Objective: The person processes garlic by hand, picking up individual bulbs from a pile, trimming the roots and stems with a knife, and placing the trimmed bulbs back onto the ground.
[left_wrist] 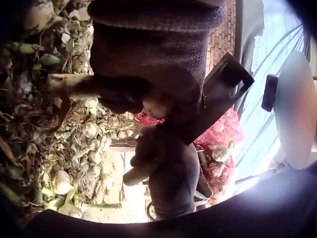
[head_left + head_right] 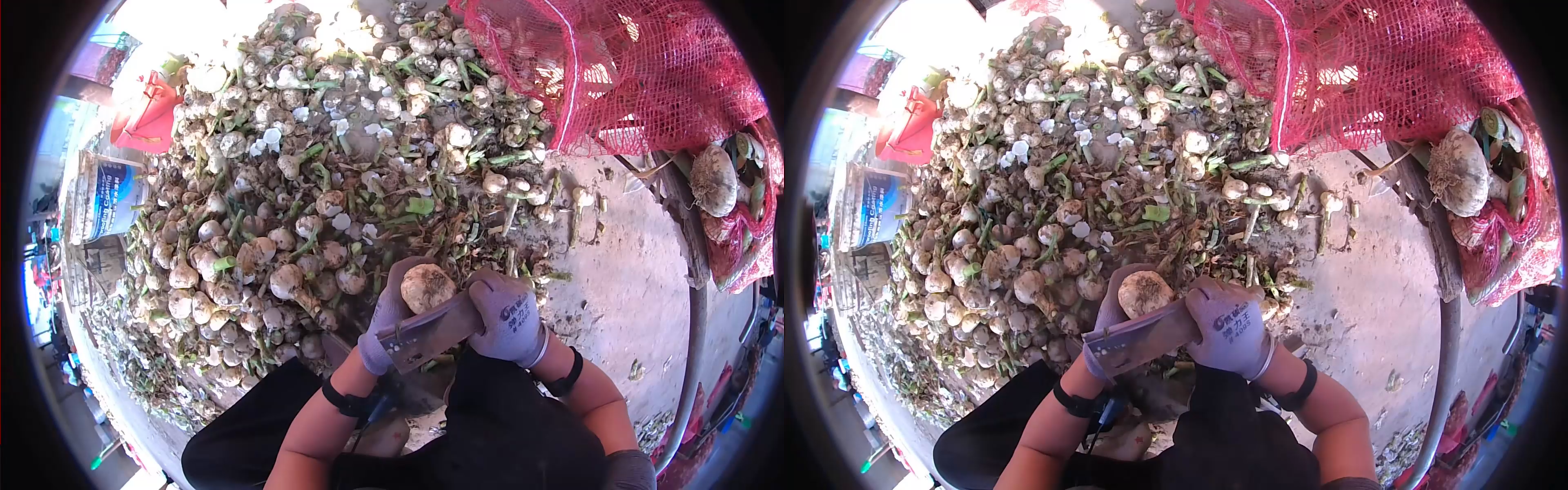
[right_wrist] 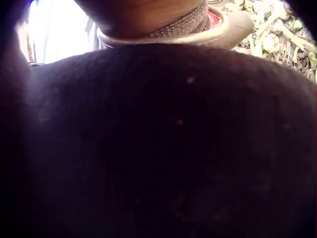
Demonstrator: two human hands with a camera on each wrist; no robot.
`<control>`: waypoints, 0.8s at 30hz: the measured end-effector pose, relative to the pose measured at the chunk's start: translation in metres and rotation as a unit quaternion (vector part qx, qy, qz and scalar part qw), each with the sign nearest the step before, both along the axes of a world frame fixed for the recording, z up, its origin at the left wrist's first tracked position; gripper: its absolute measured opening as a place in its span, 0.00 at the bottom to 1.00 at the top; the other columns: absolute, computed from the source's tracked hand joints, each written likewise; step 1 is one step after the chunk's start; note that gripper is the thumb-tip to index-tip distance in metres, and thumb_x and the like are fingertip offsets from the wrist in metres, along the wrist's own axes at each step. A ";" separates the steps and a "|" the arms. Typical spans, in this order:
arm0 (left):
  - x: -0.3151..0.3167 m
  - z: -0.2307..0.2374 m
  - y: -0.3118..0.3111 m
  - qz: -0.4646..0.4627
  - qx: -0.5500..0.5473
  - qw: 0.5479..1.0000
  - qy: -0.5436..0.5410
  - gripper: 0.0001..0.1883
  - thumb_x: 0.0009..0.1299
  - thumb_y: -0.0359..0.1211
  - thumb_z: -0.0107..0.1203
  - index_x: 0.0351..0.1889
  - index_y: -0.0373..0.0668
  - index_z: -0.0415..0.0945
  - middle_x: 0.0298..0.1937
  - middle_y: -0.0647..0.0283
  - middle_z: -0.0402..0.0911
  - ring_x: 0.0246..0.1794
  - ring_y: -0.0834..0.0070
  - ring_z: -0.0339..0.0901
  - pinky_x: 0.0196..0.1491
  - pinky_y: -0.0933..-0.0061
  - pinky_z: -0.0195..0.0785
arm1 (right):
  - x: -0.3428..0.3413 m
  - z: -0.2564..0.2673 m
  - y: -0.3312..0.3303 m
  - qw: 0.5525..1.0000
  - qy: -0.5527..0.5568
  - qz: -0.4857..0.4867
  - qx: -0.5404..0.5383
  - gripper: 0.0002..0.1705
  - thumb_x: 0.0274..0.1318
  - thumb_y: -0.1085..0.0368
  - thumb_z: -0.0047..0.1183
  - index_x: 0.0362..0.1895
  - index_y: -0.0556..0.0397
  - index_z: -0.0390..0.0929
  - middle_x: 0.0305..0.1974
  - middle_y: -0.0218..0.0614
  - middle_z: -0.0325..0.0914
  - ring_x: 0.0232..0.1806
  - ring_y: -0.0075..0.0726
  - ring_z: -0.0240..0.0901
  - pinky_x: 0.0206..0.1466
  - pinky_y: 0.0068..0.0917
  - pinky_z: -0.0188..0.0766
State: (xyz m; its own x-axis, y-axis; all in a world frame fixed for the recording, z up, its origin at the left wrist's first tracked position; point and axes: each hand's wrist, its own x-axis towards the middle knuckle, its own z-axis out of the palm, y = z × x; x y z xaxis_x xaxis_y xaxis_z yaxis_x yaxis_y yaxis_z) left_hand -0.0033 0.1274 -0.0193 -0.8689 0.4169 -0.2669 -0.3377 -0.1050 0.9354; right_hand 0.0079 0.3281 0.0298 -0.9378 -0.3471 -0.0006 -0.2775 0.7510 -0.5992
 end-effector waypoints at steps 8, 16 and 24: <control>0.019 -0.010 -0.005 -0.011 0.005 0.999 -0.038 0.36 0.52 0.31 0.70 0.58 0.39 0.64 0.49 0.62 0.73 0.50 0.76 0.72 0.54 0.72 0.67 | 0.005 -0.032 0.002 0.996 -0.087 0.010 -0.033 0.19 0.28 0.62 0.60 0.32 0.51 0.75 0.33 0.41 0.75 0.36 0.51 0.77 0.35 0.41 0.73; 0.015 0.038 -0.023 -0.003 0.034 0.997 -0.065 0.35 0.52 0.28 0.71 0.59 0.39 0.66 0.49 0.64 0.76 0.49 0.78 0.74 0.54 0.74 0.69 | 0.002 -0.080 0.053 0.946 -0.107 -0.290 -0.091 0.11 0.55 0.61 0.57 0.30 0.56 0.78 0.21 0.37 0.74 0.19 0.33 0.72 0.22 0.32 0.68; -0.005 0.068 0.014 0.408 0.268 0.872 -0.039 0.18 0.71 0.32 0.55 0.59 0.43 0.69 0.48 0.69 0.78 0.47 0.81 0.74 0.55 0.75 0.65 | 0.005 -0.067 -0.005 0.851 -0.404 -0.201 -0.268 0.23 0.58 0.49 0.55 0.34 0.60 0.79 0.20 0.38 0.76 0.21 0.37 0.72 0.29 0.35 0.68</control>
State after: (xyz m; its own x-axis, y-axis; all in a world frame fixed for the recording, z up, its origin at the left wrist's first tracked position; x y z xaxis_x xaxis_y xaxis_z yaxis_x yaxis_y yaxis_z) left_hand -0.0078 0.1416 0.0486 -0.9225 -0.2481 -0.2958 -0.0070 -0.7553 0.6554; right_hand 0.0129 0.3229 -0.0375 -0.7491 -0.1530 -0.6445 0.6028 0.2460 -0.7590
